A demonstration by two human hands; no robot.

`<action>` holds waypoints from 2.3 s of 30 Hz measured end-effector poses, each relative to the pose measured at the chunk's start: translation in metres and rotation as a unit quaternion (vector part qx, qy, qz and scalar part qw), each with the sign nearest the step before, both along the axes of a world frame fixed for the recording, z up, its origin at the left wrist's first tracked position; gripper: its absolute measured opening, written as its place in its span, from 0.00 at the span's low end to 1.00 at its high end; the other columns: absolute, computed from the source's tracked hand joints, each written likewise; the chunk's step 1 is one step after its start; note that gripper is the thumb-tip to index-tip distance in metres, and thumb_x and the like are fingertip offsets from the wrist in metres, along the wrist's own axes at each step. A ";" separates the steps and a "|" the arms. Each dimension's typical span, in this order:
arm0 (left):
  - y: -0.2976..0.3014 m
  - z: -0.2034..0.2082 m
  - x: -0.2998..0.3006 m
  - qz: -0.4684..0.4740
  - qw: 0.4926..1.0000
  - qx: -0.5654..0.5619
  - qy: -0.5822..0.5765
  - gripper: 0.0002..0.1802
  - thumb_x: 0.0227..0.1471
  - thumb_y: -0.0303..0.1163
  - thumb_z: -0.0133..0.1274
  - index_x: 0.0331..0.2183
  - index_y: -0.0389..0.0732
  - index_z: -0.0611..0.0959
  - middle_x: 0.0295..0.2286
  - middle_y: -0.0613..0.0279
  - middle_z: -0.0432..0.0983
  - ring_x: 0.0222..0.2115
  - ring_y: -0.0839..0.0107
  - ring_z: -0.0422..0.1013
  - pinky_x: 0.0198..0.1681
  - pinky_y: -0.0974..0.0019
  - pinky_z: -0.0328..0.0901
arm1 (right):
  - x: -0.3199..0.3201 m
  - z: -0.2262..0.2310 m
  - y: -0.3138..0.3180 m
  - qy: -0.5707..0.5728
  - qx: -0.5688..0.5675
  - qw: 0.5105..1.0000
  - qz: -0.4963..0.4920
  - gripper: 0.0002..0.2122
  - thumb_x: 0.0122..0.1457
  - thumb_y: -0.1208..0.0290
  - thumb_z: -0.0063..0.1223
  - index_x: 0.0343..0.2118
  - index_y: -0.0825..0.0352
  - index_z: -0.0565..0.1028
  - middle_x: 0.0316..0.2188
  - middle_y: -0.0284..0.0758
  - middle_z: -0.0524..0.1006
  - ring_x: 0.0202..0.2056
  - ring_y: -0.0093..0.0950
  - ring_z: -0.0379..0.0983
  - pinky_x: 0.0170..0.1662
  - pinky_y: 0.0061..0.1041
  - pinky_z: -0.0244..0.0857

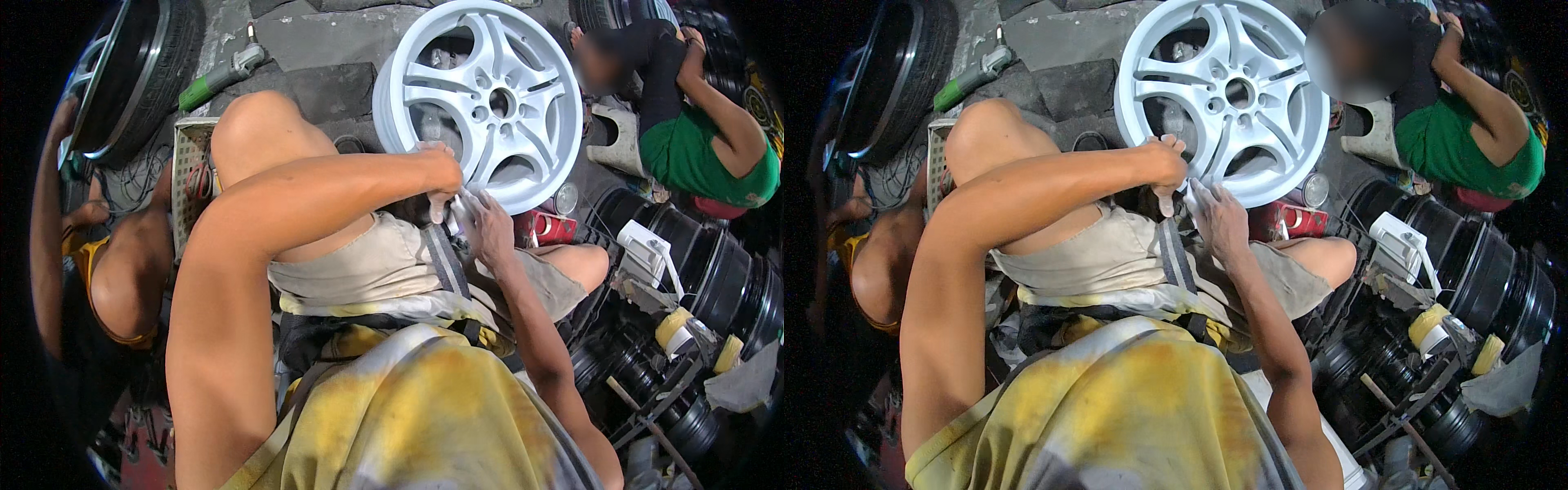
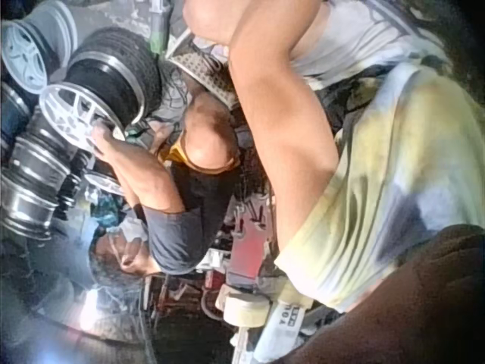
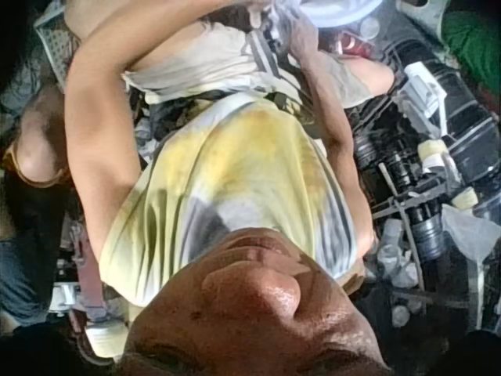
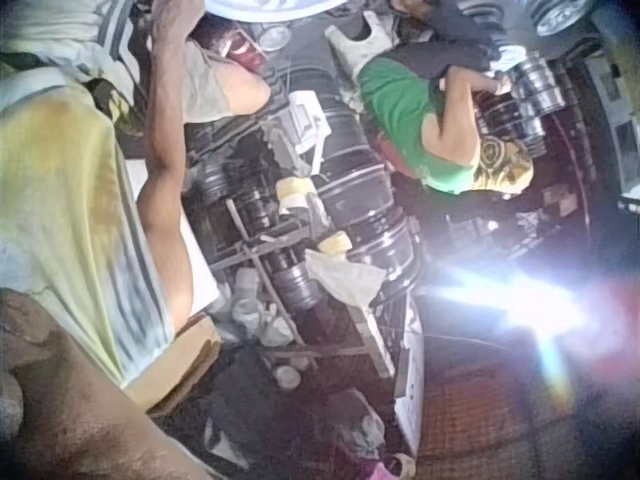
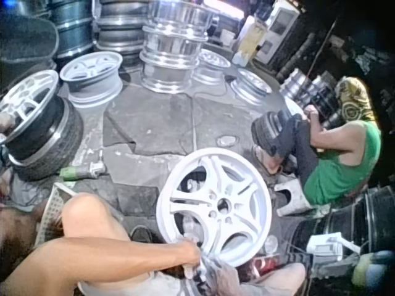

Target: The person sits on the floor and scrubs a silver car wheel rim with a small brush and a white cloth. They repeatedly dip the brush into a red container and scrub the spokes and inner barrel of the rim. Another person is visible in the background working on a different wheel.

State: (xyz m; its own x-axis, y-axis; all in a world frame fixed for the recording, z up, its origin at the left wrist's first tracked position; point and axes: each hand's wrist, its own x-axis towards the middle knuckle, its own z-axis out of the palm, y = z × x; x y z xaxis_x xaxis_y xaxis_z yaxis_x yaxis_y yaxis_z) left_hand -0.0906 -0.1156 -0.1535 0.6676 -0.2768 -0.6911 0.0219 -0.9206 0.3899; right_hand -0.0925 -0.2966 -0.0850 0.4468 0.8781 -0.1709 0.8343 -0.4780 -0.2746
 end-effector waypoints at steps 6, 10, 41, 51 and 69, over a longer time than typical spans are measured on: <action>0.047 0.074 -0.007 -0.081 0.994 0.063 0.037 0.37 0.34 0.52 0.75 0.50 0.56 0.86 0.60 0.52 0.67 0.60 0.48 0.60 0.56 0.36 0.62 | 0.025 0.013 0.009 0.111 -0.073 0.991 0.019 0.14 0.59 0.73 0.53 0.48 0.66 0.77 0.40 0.48 0.78 0.40 0.48 0.76 0.43 0.44 0.70; 0.068 0.097 -0.002 -0.025 0.990 0.136 -0.017 0.31 0.37 0.43 0.74 0.48 0.54 0.87 0.50 0.56 0.79 0.50 0.53 0.75 0.52 0.39 0.68 | 0.021 0.005 0.029 0.154 0.077 0.985 -0.001 0.09 0.60 0.71 0.52 0.39 0.68 0.78 0.34 0.51 0.79 0.37 0.52 0.76 0.40 0.47 0.70; 0.174 0.155 0.017 0.232 0.951 0.043 -0.199 0.20 0.40 0.32 0.65 0.40 0.39 0.88 0.40 0.48 0.83 0.42 0.51 0.80 0.41 0.50 0.75 | 0.039 -0.037 0.076 0.096 -0.221 0.970 0.017 0.11 0.58 0.69 0.47 0.31 0.70 0.80 0.34 0.52 0.81 0.38 0.51 0.78 0.44 0.48 0.72; 0.183 0.157 0.013 0.201 0.952 0.031 -0.227 0.18 0.39 0.33 0.63 0.35 0.34 0.88 0.36 0.42 0.83 0.39 0.49 0.80 0.40 0.49 0.74 | 0.045 -0.018 0.066 0.154 -0.216 0.964 0.002 0.10 0.60 0.72 0.47 0.35 0.69 0.81 0.33 0.50 0.81 0.37 0.48 0.79 0.42 0.44 0.72; 0.182 0.143 0.024 0.174 0.952 0.054 -0.247 0.20 0.45 0.40 0.63 0.37 0.35 0.88 0.38 0.42 0.82 0.42 0.49 0.79 0.44 0.50 0.73 | 0.043 -0.036 0.065 0.145 -0.152 0.977 0.024 0.15 0.65 0.63 0.44 0.43 0.67 0.80 0.33 0.53 0.80 0.37 0.52 0.77 0.44 0.48 0.70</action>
